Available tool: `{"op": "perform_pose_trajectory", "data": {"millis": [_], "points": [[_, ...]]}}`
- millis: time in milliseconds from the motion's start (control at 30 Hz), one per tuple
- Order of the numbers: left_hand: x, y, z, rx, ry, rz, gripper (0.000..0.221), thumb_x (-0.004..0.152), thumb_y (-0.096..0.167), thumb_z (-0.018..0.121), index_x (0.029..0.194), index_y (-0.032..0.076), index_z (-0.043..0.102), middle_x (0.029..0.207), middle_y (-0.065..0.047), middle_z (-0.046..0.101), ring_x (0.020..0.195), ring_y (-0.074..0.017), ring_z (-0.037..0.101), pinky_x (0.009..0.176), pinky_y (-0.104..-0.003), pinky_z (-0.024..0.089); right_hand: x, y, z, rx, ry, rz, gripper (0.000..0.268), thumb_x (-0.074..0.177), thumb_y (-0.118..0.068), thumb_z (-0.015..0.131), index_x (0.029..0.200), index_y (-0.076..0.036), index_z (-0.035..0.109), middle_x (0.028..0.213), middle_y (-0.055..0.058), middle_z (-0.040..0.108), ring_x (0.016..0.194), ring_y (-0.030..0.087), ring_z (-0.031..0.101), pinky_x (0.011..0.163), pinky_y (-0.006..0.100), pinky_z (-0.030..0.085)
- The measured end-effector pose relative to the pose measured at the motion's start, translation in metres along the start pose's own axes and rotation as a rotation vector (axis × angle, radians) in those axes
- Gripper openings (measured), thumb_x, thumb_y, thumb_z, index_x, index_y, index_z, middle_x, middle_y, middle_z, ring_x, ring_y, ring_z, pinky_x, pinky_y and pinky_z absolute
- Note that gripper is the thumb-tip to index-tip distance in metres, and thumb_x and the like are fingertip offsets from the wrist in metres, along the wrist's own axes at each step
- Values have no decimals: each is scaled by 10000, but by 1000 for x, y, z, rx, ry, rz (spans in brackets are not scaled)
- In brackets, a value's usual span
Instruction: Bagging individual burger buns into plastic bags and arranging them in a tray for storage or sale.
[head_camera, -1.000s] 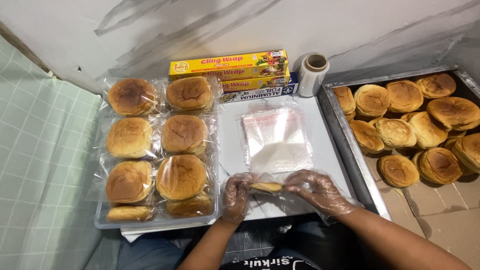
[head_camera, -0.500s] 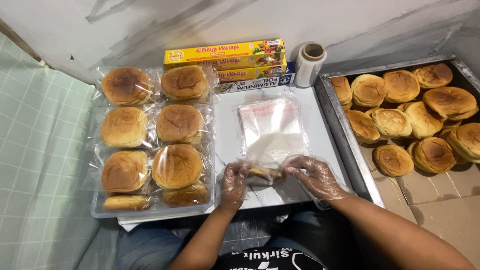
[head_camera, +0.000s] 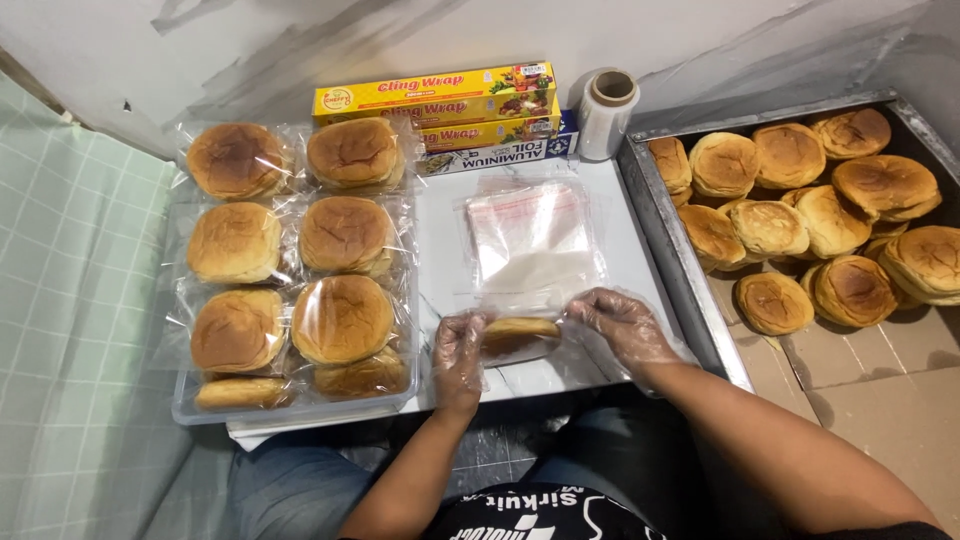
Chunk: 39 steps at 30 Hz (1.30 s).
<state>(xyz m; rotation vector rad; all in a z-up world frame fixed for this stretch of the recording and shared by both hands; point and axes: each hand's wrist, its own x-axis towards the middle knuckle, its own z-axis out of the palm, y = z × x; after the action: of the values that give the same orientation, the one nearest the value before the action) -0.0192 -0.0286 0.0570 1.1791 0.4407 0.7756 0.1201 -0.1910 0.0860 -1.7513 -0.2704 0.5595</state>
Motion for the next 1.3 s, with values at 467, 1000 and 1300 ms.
{"op": "perform_pose_trajectory", "data": {"millis": [467,1000,1300], "points": [[-5,-11,8,-5,-3,-21,167,1060,294,589,985,157,527,1023,12,619,1032,-63,538,1017,-288,418,15,14,-10,-99,-27,-43,295,936,-396,759,820,-125,737,879,76,754,902,167,644,896,333,500],[-9,-58,-38,-447,-373,-186,178,1012,191,621,1107,77,521,1288,-278,667,926,-354,762,753,-387,634,-1,9,-22,157,-287,-222,135,958,-124,621,1009,-2,650,1090,247,771,757,258,796,599,332,690],[3,-42,-36,251,-201,55,202,1021,247,565,1137,88,606,1115,-95,681,1087,-221,678,960,-330,579,0,0,-20,-119,-284,-201,177,926,-266,652,931,-91,680,953,132,835,918,230,828,819,333,705]]}}
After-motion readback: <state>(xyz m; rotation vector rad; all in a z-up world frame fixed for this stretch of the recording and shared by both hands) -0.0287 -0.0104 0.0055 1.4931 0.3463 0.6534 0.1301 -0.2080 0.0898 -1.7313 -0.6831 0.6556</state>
